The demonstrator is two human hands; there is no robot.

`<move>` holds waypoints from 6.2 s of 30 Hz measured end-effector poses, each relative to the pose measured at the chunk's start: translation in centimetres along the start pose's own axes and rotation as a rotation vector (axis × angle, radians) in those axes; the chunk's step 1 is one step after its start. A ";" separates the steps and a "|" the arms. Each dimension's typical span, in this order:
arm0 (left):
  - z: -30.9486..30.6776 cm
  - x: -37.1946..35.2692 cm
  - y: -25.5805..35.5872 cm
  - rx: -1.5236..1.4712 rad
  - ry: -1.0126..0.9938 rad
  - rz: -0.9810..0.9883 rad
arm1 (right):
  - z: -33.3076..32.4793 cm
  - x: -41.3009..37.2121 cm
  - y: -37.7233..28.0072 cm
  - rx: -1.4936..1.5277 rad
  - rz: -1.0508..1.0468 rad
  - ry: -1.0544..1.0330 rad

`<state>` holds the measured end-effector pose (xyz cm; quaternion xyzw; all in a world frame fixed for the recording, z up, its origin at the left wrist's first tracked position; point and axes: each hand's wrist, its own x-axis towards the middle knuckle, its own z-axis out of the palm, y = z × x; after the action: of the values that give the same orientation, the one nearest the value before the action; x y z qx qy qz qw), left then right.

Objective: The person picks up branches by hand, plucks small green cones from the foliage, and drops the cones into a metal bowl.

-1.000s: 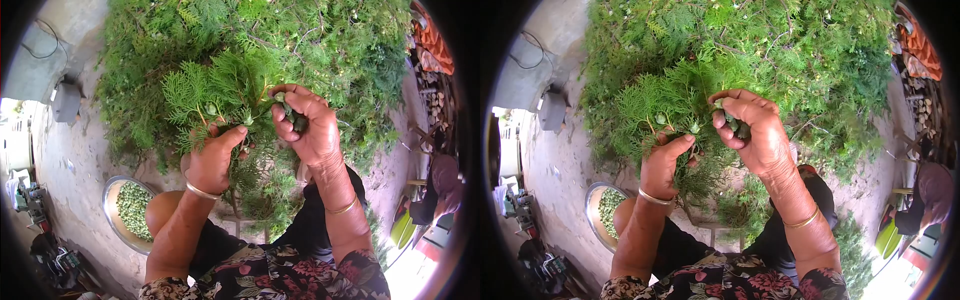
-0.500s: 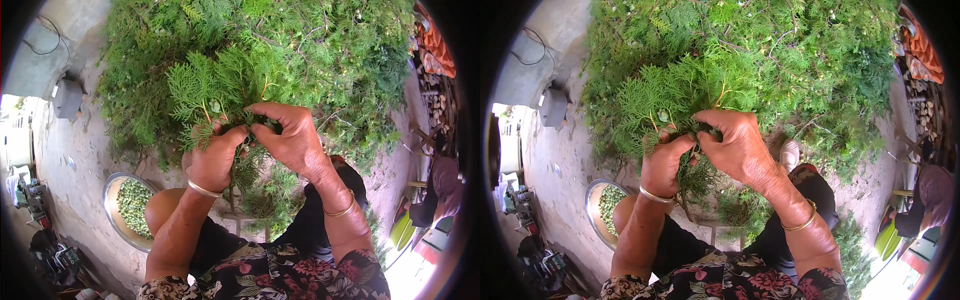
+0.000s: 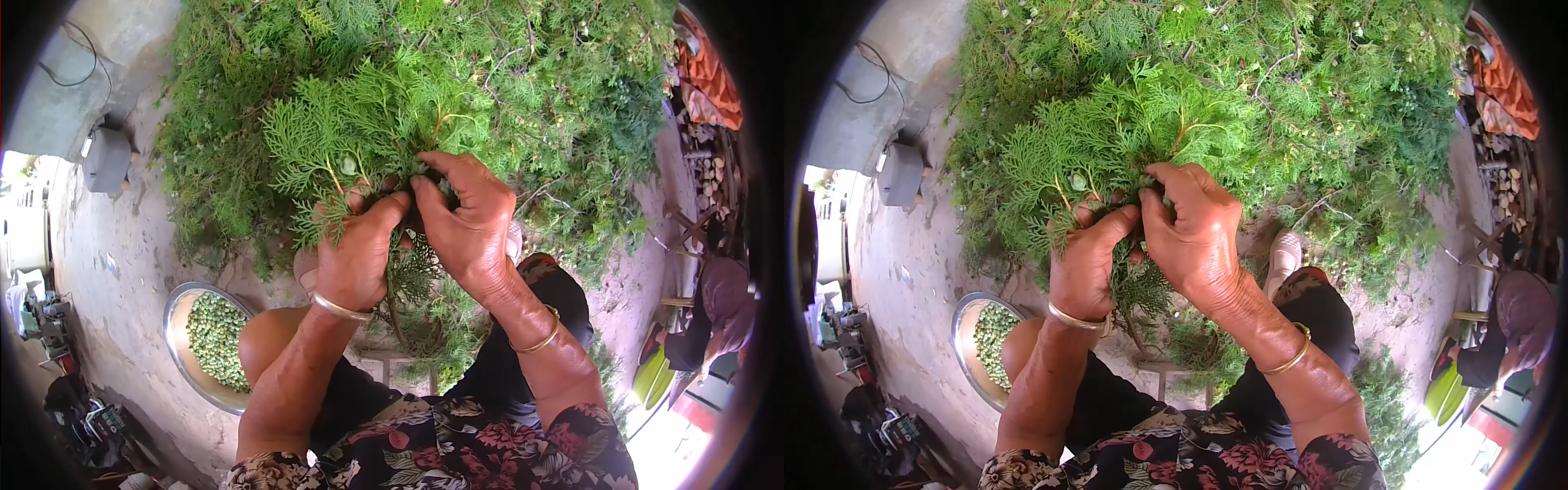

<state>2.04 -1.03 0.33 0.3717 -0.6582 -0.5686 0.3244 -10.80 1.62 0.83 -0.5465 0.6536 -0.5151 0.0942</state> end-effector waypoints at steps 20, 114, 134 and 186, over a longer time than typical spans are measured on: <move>-0.1 0.1 1.7 -0.628 0.162 -0.543 | -3.4 3.1 -0.1 1.195 0.774 -0.348; -10.4 2.0 -0.2 -1.500 -0.224 -0.123 | 0.1 0.6 -2.6 0.620 0.680 -0.945; -7.6 -1.7 2.7 -1.050 0.299 -0.497 | 2.4 -1.3 -18.8 1.282 0.588 -0.495; -7.4 -0.9 -0.6 -0.325 0.728 0.004 | -8.4 -10.2 -5.4 0.720 0.831 -0.079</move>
<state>8.90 -4.08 0.81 0.4915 -0.4026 -0.4958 0.5921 -9.31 15.40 4.27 -0.1945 0.5928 -0.6046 0.4952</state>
